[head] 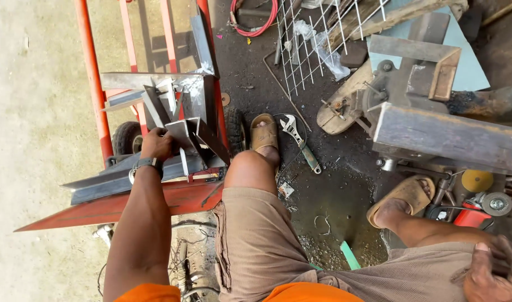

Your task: Measuring and marking metal pieces using a vernier caliper and a scribe in a workshop

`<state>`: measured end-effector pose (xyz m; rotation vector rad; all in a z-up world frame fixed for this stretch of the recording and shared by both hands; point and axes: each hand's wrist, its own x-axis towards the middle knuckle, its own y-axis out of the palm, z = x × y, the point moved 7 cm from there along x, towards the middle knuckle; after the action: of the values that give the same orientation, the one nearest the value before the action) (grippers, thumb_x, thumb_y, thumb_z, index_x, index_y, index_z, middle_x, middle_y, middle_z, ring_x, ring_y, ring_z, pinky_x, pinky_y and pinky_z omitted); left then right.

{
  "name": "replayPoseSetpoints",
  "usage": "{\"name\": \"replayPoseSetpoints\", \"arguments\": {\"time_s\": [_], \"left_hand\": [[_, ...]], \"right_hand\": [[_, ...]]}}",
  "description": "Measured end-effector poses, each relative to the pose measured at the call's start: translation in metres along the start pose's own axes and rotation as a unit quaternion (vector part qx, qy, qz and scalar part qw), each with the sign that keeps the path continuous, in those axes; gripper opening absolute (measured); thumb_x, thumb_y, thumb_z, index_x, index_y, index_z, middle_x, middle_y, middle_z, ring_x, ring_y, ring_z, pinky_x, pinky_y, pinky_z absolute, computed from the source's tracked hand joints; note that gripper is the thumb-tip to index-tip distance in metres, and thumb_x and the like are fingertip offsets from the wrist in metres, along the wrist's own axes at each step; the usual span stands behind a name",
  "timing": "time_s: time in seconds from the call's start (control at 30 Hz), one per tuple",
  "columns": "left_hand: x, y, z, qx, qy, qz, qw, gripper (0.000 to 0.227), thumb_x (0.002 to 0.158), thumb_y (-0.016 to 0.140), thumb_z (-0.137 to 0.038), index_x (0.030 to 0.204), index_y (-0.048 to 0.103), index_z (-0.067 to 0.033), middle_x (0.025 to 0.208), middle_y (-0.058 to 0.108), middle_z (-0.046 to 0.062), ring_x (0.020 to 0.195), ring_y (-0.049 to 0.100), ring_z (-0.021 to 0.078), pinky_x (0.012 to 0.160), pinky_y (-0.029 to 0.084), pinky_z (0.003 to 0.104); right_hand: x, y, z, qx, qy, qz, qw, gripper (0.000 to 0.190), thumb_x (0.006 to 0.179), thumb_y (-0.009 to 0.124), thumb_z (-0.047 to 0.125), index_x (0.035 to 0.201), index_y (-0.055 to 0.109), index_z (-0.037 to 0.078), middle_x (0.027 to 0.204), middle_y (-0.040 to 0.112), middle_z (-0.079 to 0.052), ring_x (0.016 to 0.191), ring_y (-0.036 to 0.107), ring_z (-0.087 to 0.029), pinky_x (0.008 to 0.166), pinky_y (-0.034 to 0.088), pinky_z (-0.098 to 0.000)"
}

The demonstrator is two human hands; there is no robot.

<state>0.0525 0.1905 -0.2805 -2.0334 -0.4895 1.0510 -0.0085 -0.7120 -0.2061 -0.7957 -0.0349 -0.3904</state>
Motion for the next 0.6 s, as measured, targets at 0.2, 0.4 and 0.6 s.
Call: {"name": "replayPoseSetpoints", "arguments": {"time_s": [0.2, 0.4, 0.6], "left_hand": [[0.052, 0.027, 0.031, 0.051, 0.065, 0.006, 0.997, 0.036, 0.096, 0.058, -0.038, 0.087, 0.071, -0.0056, 0.092, 0.077, 0.017, 0.086, 0.072, 0.0342, 0.072, 0.050, 0.041], [0.035, 0.018, 0.022, 0.070, -0.020, 0.027, 0.997, 0.032, 0.093, 0.062, -0.036, 0.094, 0.083, -0.0112, 0.090, 0.078, 0.016, 0.083, 0.073, 0.0331, 0.069, 0.056, 0.045], [-0.028, -0.004, -0.017, 0.066, -0.039, 0.070, 0.995, 0.027, 0.078, 0.066, -0.021, 0.098, 0.084, -0.0178, 0.070, 0.074, 0.013, 0.063, 0.070, 0.0257, 0.057, 0.055, 0.040]], "right_hand": [[0.006, -0.002, 0.012, -0.007, 0.004, 0.039, 0.999, 0.040, 0.125, 0.071, 0.002, 0.158, 0.064, -0.018, 0.131, 0.065, -0.025, 0.110, 0.061, -0.028, 0.091, 0.048, -0.0327], [0.008, -0.002, 0.035, -0.048, -0.012, 0.040, 0.998, 0.039, 0.126, 0.071, 0.005, 0.157, 0.067, -0.018, 0.125, 0.066, -0.023, 0.104, 0.060, -0.026, 0.088, 0.048, -0.0334], [0.008, -0.006, 0.041, -0.070, -0.094, 0.015, 0.993, 0.033, 0.125, 0.074, -0.008, 0.153, 0.072, -0.025, 0.125, 0.072, -0.031, 0.104, 0.067, -0.033, 0.087, 0.054, -0.0393]]}}
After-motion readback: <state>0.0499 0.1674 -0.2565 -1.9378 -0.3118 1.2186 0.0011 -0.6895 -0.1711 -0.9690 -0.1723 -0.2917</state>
